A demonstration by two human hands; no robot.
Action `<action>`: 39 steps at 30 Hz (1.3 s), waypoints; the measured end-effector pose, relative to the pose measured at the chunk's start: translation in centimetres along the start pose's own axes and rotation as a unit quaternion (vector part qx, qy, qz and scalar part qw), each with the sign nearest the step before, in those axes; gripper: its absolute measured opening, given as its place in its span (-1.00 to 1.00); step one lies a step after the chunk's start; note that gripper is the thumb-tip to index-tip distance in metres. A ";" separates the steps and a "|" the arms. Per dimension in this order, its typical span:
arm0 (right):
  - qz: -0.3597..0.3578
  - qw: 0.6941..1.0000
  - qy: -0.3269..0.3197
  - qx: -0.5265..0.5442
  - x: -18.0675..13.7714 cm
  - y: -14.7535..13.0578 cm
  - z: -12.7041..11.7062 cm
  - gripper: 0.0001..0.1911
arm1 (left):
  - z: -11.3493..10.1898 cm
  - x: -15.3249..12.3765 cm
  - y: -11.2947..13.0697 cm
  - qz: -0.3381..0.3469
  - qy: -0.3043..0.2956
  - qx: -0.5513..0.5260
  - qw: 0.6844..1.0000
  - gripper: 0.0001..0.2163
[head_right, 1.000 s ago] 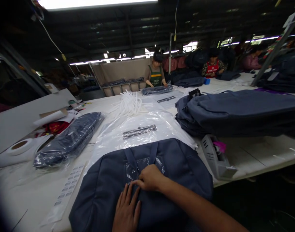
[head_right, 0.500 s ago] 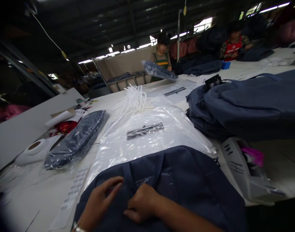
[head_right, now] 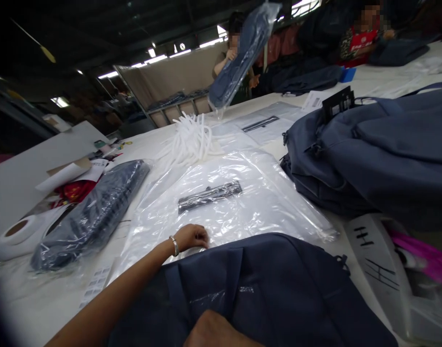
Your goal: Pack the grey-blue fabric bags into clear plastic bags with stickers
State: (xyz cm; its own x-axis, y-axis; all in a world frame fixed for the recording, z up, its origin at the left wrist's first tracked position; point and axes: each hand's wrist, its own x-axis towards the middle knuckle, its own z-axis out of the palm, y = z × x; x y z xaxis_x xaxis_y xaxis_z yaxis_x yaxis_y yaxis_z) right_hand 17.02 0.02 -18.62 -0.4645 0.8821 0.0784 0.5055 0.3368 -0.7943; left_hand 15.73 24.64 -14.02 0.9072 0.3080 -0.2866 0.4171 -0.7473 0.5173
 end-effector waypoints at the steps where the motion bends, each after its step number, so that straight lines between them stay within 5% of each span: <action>1: 0.018 0.999 -0.009 0.026 0.1 0.1 0.0 -0.62 | -0.5 0.2 -0.3 -0.007 0.010 0.002 1.000 -0.87; 5: 0.044 0.996 -0.011 0.078 0.4 0.0 -0.1 -0.62 | -2.5 0.8 -1.6 -0.052 0.096 0.015 0.994 -0.75; 9: -0.017 0.993 0.067 0.097 0.4 -1.2 -1.7 -0.68 | -3.4 0.8 -2.0 -0.090 0.191 0.007 0.977 -0.70; 14: 0.032 0.946 0.298 0.122 -0.4 -3.1 -8.3 -0.70 | -3.5 0.1 -1.3 -0.088 0.264 -0.031 0.960 -0.69; 18: 0.118 0.889 0.440 -0.042 0.2 -1.4 -15.0 -0.75 | -4.1 -0.5 -1.1 -0.063 0.260 -0.072 0.961 -0.67; 21: 0.110 0.892 0.403 -0.172 2.2 1.5 -18.3 -0.58 | -4.5 -0.9 -0.8 -0.036 0.238 -0.090 0.967 -0.64; 24: 0.127 0.911 0.342 -0.192 4.7 4.6 -19.7 -0.44 | -4.5 -1.1 -0.3 -0.008 0.217 -0.090 0.972 -0.67; 28: 0.185 0.942 0.239 -0.148 6.3 7.5 -20.0 -0.70 | -4.3 -1.3 -0.1 0.003 0.227 -0.067 0.972 -0.70; 30: 0.193 0.945 0.220 -0.144 6.2 8.1 -20.2 -0.80 | -4.2 -1.5 -0.1 -0.003 0.248 -0.054 0.967 -0.67; 39: 0.191 0.958 0.161 -0.139 5.8 7.7 -21.2 -0.61 | -3.1 -2.7 0.2 -0.005 0.277 -0.023 0.961 -0.71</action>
State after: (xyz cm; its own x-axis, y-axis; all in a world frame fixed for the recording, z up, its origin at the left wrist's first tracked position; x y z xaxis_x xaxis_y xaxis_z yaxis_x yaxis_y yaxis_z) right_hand 33.62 14.73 -11.58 0.0193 0.9993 0.0310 0.7888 0.0038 -0.6146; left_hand 13.59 25.49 -10.59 0.7879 0.5907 0.1743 0.4169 -0.7198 0.5550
